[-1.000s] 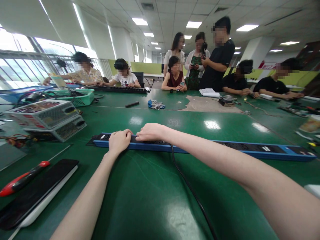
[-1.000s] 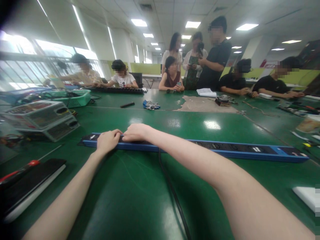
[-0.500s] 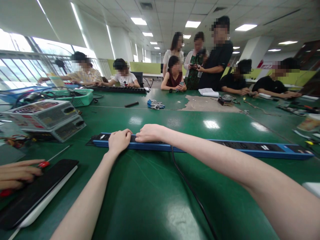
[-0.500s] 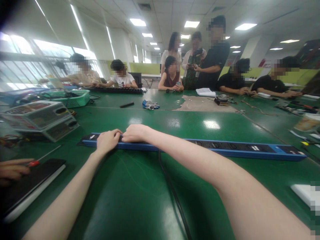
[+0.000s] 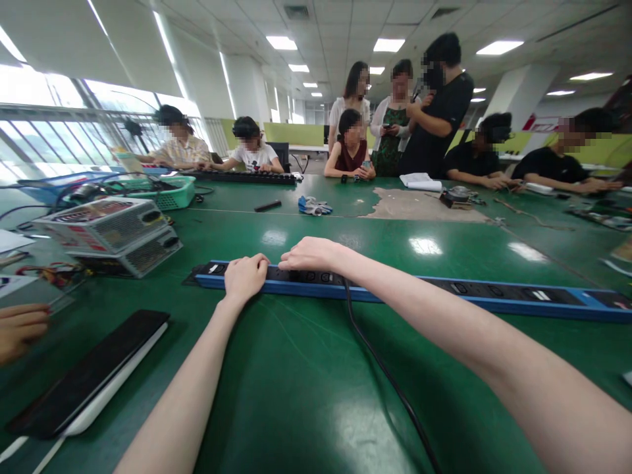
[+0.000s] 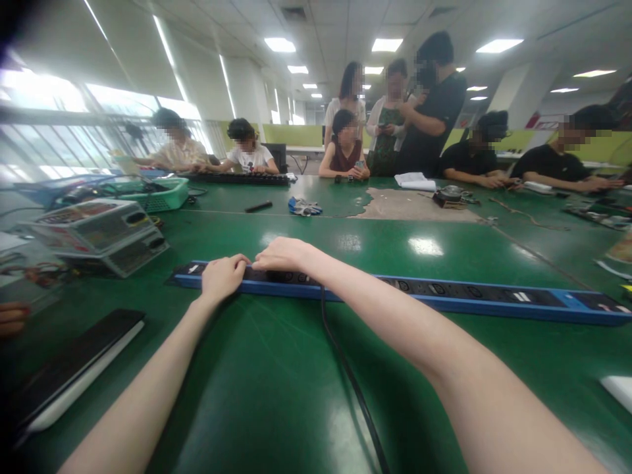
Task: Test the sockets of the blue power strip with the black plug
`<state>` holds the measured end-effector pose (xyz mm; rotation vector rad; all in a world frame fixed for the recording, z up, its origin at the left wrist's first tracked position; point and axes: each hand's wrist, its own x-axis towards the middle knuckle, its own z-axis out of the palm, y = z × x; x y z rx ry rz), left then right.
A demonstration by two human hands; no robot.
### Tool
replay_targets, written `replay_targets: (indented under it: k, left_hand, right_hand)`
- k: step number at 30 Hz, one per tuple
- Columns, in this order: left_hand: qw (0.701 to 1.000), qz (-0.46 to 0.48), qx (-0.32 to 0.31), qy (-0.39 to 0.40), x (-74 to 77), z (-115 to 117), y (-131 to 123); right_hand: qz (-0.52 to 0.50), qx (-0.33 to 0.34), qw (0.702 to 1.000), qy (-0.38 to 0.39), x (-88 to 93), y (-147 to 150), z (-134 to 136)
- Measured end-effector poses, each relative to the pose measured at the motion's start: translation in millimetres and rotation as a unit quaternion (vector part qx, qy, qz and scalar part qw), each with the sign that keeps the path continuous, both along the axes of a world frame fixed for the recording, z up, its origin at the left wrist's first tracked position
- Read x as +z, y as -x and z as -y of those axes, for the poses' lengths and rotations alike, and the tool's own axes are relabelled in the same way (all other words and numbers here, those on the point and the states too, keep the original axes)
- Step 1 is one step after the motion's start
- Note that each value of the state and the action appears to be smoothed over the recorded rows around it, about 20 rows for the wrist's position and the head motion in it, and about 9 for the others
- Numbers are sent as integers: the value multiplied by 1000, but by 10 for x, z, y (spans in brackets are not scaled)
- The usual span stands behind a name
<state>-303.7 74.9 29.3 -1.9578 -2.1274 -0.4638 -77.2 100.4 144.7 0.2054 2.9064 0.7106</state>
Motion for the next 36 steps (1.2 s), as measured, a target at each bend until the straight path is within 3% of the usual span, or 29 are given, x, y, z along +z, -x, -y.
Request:
replay_targets:
  k: [6, 10, 15, 20, 23, 26, 30, 32, 36]
  left_hand:
    - [1000, 4, 0, -2, 1, -9, 18]
    - [1000, 7, 2, -1, -5, -5, 13]
    - [1000, 11, -2, 6, 10, -4, -19]
    - [1000, 9, -7, 16, 17, -26, -27]
    - [1000, 6, -14, 23, 28, -38, -29]
    - [999, 3, -28, 23, 75, -44, -120]
    - [995, 22, -100, -20, 154, -16, -511]
    - [986, 34, -155, -46, 156, 28, -780]
    - [978, 18, -203, -46, 43, 146, -1185]
  right_hand:
    - [4, -5, 1000, -6, -12, 38, 160]
    - [-29, -36, 999, -11, 164, -79, 54]
    - [-173, -132, 976, -3, 624, -521, -55]
    - [-268, -183, 941, 99, 846, -1180, 248]
    - [-332, -237, 895, 180, 816, -1639, 512]
    - [-420, -279, 828, 244, 693, -2049, 756]
    - [-493, -318, 735, 341, 472, -2376, 913]
    - [-501, -325, 714, 364, 382, -2437, 893]
    - [-520, -329, 718, 324, 249, -2385, 746]
